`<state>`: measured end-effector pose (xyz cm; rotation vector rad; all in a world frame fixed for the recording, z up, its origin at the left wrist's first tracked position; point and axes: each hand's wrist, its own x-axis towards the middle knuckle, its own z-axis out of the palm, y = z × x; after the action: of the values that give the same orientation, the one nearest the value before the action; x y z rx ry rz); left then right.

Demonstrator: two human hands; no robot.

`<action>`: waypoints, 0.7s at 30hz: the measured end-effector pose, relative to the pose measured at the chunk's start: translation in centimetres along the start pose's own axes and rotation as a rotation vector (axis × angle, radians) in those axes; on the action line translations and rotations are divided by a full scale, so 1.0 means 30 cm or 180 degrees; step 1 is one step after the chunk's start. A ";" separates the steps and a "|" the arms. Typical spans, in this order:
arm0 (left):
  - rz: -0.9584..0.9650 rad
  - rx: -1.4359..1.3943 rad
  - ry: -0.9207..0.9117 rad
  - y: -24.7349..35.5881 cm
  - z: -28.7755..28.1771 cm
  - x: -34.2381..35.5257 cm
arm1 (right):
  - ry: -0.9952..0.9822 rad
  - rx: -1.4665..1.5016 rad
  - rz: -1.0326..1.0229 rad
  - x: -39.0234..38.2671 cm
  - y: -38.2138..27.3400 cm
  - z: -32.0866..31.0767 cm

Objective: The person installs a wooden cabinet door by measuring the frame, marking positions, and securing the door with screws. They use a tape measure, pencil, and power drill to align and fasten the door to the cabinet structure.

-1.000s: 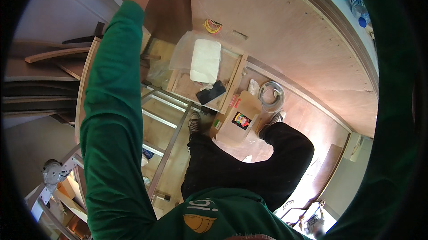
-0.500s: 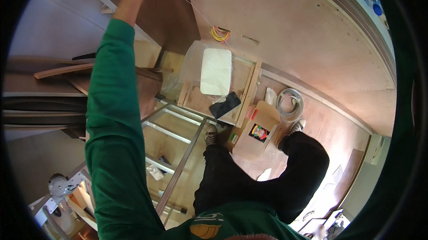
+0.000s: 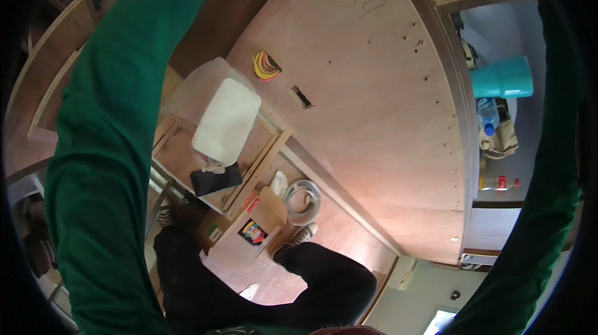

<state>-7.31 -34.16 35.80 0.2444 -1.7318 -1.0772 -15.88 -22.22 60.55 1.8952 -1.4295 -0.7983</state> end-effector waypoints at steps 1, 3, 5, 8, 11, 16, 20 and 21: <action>0.0043 -0.0133 -0.0076 0.000 0.061 0.001 | -0.0045 0.0081 -0.0142 -0.042 0.010 0.023; 0.0016 -0.0082 0.0091 -0.001 0.032 0.002 | 0.0365 -0.0307 -0.0335 -0.051 -0.052 0.021; 0.0057 -0.0311 0.0111 -0.010 0.064 -0.006 | -0.0298 0.0169 0.0188 -0.037 -0.061 -0.006; -0.0108 -0.0296 0.0425 -0.010 0.072 -0.001 | -0.0197 0.0245 0.0553 -0.028 -0.100 -0.005; -0.0252 -0.0220 0.0541 0.004 0.072 -0.008 | 0.0120 -0.0056 0.0198 -0.059 -0.131 0.016; -0.0319 -0.0090 0.0512 0.002 0.076 -0.018 | 0.0062 -0.0065 0.0471 -0.043 -0.136 0.005; -0.0249 -0.0149 0.0489 -0.010 0.070 -0.005 | 0.0115 0.0024 0.0360 -0.059 -0.126 0.013; -0.0187 -0.0186 0.0450 -0.018 0.070 0.006 | -0.0068 0.0228 0.0626 -0.052 -0.120 0.006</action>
<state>-9.34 -33.44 35.37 0.3286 -1.5732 -1.1244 -14.25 -19.96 57.79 1.7687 -1.6478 -0.6830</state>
